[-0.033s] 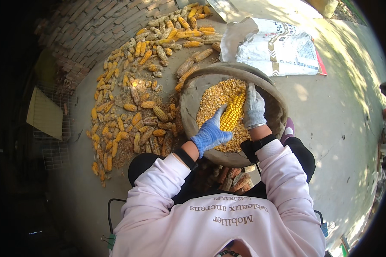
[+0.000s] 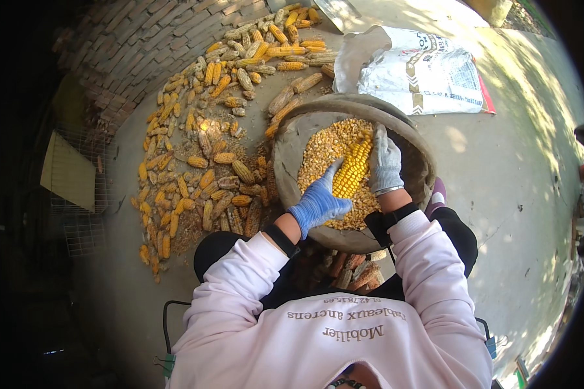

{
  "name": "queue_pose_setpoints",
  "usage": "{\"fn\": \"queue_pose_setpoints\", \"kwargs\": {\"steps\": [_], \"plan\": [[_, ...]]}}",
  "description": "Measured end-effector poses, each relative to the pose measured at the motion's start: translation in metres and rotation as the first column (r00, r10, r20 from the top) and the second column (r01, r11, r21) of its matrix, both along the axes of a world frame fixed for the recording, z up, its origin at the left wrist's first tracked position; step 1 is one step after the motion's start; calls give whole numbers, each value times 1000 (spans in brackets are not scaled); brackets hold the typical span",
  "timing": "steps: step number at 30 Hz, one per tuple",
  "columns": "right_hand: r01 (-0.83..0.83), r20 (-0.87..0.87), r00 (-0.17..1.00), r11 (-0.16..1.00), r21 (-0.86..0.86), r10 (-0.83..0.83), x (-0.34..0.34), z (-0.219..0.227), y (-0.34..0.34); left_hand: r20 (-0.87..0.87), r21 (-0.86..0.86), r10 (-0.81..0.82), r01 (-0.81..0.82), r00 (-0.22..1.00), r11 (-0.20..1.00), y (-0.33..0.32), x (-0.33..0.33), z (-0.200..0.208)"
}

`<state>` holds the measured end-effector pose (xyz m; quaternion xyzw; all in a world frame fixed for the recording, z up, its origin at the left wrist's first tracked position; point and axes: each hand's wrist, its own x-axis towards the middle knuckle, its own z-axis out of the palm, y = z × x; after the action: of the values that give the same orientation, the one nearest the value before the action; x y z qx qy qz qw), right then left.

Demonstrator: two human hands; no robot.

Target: The person sits on a paved outdoor area and shucks dried corn cobs by hand, removing kernels into a large basin. They pick up cobs from a pile on the ground, strip the kernels with gloved hands, and place the stripped cobs back on the ground.

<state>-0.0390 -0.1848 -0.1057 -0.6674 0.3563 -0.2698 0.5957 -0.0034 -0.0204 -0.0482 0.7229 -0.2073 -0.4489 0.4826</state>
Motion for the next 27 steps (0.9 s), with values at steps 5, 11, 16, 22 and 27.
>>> {"fn": "queue_pose_setpoints", "kwargs": {"steps": [5,11,16,22,27], "plan": [[1,33,999,969,-246,8,8,-20,-7,-173,-39,102,-110,980,993,3,-1,-13],[-173,-53,985,970,-168,167,6,-13,-7,66,-9,18,-17,998,1000,3,4,-21],[-118,46,992,993,12,117,-1,-1,-1,-279,-137,95,-137,956,981,9,1,-11],[-376,139,884,856,-354,446,-5,7,-25,-484,-180,34,-137,874,974,21,13,0],[-442,-113,872,865,237,476,-5,-3,-28,-190,210,-179,218,965,953,22,10,8]]}}
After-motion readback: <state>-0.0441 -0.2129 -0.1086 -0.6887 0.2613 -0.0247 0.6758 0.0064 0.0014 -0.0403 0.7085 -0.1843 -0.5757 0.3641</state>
